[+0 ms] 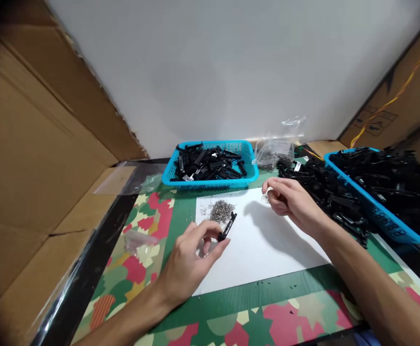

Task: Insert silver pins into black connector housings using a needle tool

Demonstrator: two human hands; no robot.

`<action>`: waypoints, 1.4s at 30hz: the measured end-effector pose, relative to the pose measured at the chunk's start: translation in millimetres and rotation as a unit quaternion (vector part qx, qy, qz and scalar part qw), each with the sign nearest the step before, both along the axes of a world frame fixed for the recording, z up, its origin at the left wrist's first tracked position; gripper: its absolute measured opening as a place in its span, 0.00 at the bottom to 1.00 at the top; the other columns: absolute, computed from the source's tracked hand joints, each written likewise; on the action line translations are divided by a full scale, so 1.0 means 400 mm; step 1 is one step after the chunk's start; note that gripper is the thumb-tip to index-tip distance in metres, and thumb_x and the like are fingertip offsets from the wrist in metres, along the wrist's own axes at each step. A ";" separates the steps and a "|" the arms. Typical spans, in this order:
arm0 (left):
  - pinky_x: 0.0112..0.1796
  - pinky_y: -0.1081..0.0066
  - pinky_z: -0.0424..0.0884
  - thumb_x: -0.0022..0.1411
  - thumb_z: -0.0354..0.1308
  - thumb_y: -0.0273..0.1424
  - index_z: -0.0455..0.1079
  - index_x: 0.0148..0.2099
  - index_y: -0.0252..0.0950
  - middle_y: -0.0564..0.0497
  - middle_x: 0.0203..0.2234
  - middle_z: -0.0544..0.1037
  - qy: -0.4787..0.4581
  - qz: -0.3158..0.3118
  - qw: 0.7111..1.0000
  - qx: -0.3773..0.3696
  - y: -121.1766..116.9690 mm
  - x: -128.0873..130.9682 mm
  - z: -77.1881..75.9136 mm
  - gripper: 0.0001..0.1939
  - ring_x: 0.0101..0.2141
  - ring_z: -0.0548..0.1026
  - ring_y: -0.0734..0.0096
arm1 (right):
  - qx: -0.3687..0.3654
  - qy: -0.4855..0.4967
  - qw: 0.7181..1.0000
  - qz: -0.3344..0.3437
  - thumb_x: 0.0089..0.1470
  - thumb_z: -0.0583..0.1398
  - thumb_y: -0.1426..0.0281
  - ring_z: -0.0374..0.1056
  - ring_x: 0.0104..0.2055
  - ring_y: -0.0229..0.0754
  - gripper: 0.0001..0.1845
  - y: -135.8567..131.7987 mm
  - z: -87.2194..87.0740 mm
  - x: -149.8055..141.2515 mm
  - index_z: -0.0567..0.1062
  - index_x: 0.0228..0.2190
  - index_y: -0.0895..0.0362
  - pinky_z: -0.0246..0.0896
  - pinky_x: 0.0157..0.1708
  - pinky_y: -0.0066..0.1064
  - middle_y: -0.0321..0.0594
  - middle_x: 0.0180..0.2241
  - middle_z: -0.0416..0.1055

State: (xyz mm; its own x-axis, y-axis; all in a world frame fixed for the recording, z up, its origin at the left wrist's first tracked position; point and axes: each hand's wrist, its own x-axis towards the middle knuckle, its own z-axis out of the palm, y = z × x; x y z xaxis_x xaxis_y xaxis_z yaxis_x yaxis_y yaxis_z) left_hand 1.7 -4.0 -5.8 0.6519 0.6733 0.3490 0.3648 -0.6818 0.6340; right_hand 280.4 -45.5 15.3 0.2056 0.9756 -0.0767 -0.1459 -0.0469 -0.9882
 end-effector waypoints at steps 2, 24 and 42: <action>0.33 0.68 0.72 0.74 0.62 0.33 0.71 0.46 0.41 0.57 0.25 0.72 0.000 -0.002 1.000 -0.005 0.000 -0.004 -0.002 0.03 0.30 0.73 0.65 | -0.024 -0.129 0.991 0.018 0.63 0.64 0.52 0.44 0.19 0.34 0.21 0.006 0.000 0.024 0.76 0.31 0.56 0.38 0.20 0.28 0.27 0.17 0.54; 0.33 0.68 0.69 0.70 0.62 0.26 0.70 0.47 0.39 0.56 0.27 0.75 -0.051 -0.058 0.997 0.028 -0.004 -0.004 0.000 0.05 0.26 0.69 0.70 | -0.035 -0.554 0.829 0.069 0.57 0.60 0.69 0.58 0.23 0.39 0.14 0.012 -0.043 0.071 0.87 0.35 0.56 0.49 0.26 0.31 0.32 0.20 0.59; 0.34 0.70 0.68 0.72 0.60 0.22 0.68 0.53 0.40 0.56 0.32 0.78 -0.046 -0.081 0.995 0.029 0.000 -0.008 0.000 0.11 0.27 0.69 0.72 | -0.041 -0.510 0.858 0.055 0.61 0.60 0.63 0.56 0.24 0.39 0.15 -0.007 -0.037 0.074 0.87 0.39 0.54 0.47 0.26 0.30 0.32 0.21 0.59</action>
